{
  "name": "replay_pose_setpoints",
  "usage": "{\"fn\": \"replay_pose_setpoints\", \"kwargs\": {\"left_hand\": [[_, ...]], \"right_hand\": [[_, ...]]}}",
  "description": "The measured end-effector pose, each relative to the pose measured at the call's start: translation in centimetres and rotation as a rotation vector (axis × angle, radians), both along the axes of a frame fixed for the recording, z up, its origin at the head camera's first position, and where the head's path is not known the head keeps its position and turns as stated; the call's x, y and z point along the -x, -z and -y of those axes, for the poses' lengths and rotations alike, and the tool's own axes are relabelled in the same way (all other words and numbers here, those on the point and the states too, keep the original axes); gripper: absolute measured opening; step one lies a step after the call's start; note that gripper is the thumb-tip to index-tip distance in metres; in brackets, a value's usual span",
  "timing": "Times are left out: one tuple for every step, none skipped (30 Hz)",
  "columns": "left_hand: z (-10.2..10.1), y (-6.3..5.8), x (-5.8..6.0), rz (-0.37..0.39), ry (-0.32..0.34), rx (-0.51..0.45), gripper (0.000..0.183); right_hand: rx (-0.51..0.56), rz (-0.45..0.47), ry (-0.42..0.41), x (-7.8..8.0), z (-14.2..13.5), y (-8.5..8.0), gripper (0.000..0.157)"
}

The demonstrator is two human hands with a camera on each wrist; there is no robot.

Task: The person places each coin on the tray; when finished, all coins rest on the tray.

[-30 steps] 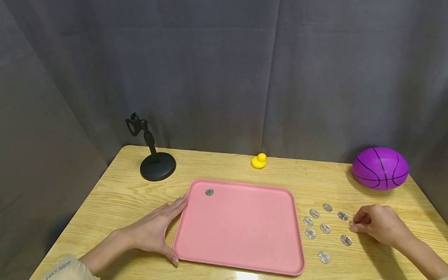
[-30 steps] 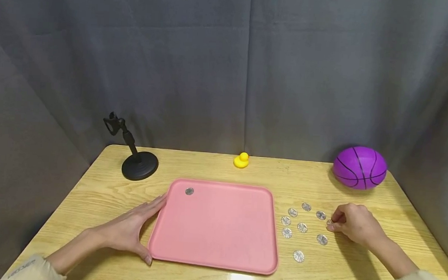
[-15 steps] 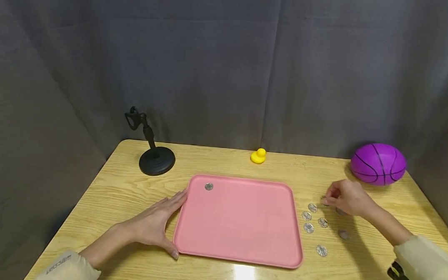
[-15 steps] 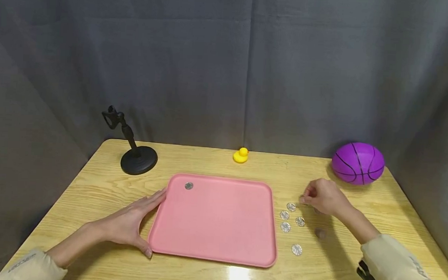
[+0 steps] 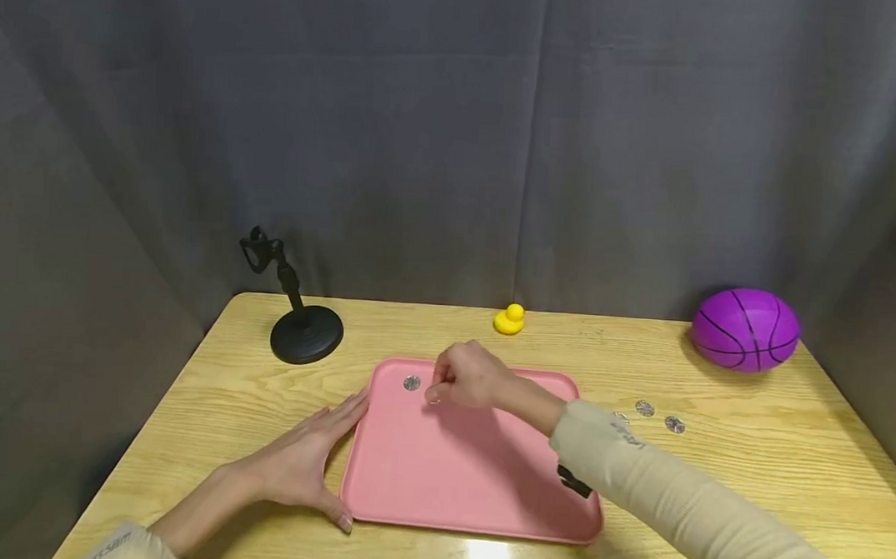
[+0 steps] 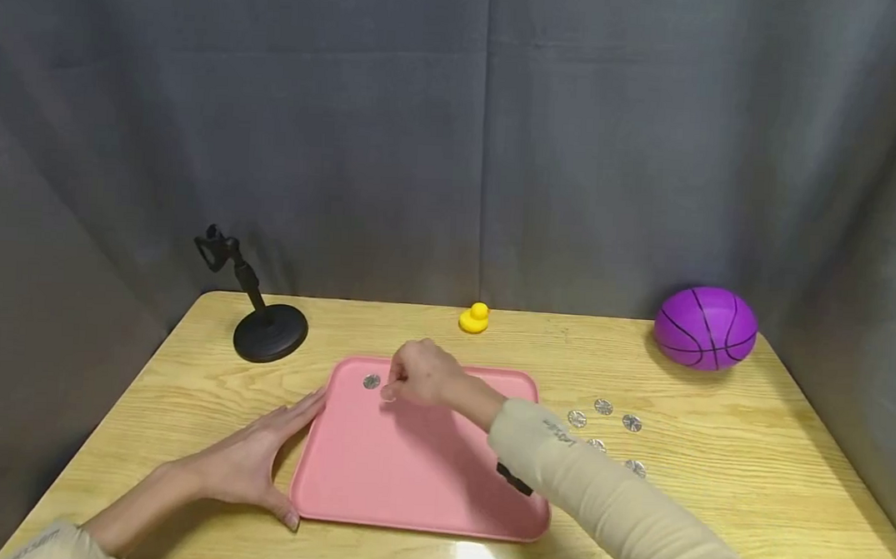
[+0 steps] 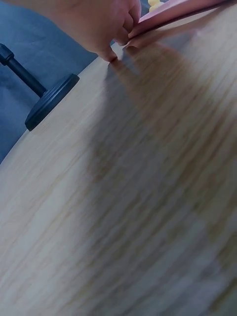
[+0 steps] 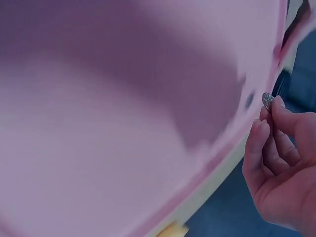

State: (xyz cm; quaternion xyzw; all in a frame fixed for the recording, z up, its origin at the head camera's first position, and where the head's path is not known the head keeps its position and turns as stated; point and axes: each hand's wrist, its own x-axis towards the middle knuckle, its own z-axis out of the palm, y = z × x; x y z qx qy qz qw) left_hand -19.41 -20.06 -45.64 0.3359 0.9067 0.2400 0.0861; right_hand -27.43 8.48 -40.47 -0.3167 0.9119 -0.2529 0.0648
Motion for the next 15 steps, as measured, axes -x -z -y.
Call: {"fn": "replay_pose_setpoints", "kwargs": {"left_hand": [[0.0, 0.0, 0.0, -0.001, -0.002, -0.002, 0.146], [0.1, 0.0, 0.0, -0.002, -0.003, -0.006, 0.146], [0.1, 0.0, 0.0, -0.002, -0.003, -0.01, 0.146], [0.1, 0.1, 0.0, -0.005, -0.002, -0.014, 0.146], [0.0, 0.1, 0.0, -0.005, 0.0, -0.02, 0.145], [0.0, 0.2, -0.1, -0.006, 0.002, -0.024, 0.145], [0.0, 0.2, -0.1, -0.005, 0.006, -0.028, 0.144], [0.0, 0.3, -0.1, -0.007, 0.011, -0.029, 0.144], [0.0, 0.3, -0.1, -0.009, 0.014, -0.027, 0.143], [0.0, 0.4, -0.2, -0.01, 0.017, -0.027, 0.143], [0.0, 0.4, -0.2, -0.012, 0.019, -0.026, 0.143], [0.1, 0.4, -0.2, -0.014, 0.02, -0.023, 0.143], [0.1, 0.4, -0.2, -0.017, 0.019, -0.021, 0.143], [0.2, 0.3, -0.2, -0.021, 0.017, -0.018, 0.143], [0.3, 0.2, -0.1, -0.024, 0.014, -0.018, 0.143]], "right_hand": [[-0.009, 0.014, -0.009, -0.1, 1.2, 0.0, 0.013], [-0.019, 0.017, -0.015, -0.3, 2.2, 0.0, 0.013], [-0.031, 0.018, -0.023, -0.4, 3.0, 0.1, 0.012], [-0.04, 0.015, -0.03, -0.5, 3.7, 0.2, 0.012], [-0.05, 0.012, -0.035, -0.6, 4.2, 0.3, 0.012], [-0.062, 0.014, -0.037, -0.6, 4.6, 0.5, 0.012], [-0.073, 0.011, -0.04, -0.7, 4.8, 0.7, 0.012], [-0.08, 0.001, -0.044, -0.7, 5.0, 0.9, 0.011], [-0.086, -0.007, -0.047, -0.7, 5.1, 1.2, 0.011], [-0.086, -0.011, -0.048, -0.7, 5.1, 1.4, 0.012], [-0.088, -0.014, -0.046, -0.7, 5.1, 1.6, 0.012], [-0.088, -0.019, -0.042, -0.7, 5.1, 1.8, 0.012], [-0.085, -0.024, -0.039, -0.6, 5.1, 1.9, 0.013], [-0.081, -0.03, -0.034, -0.5, 5.1, 2.1, 0.013], [-0.077, -0.031, -0.03, -0.4, 5.1, 2.2, 0.014]]}}
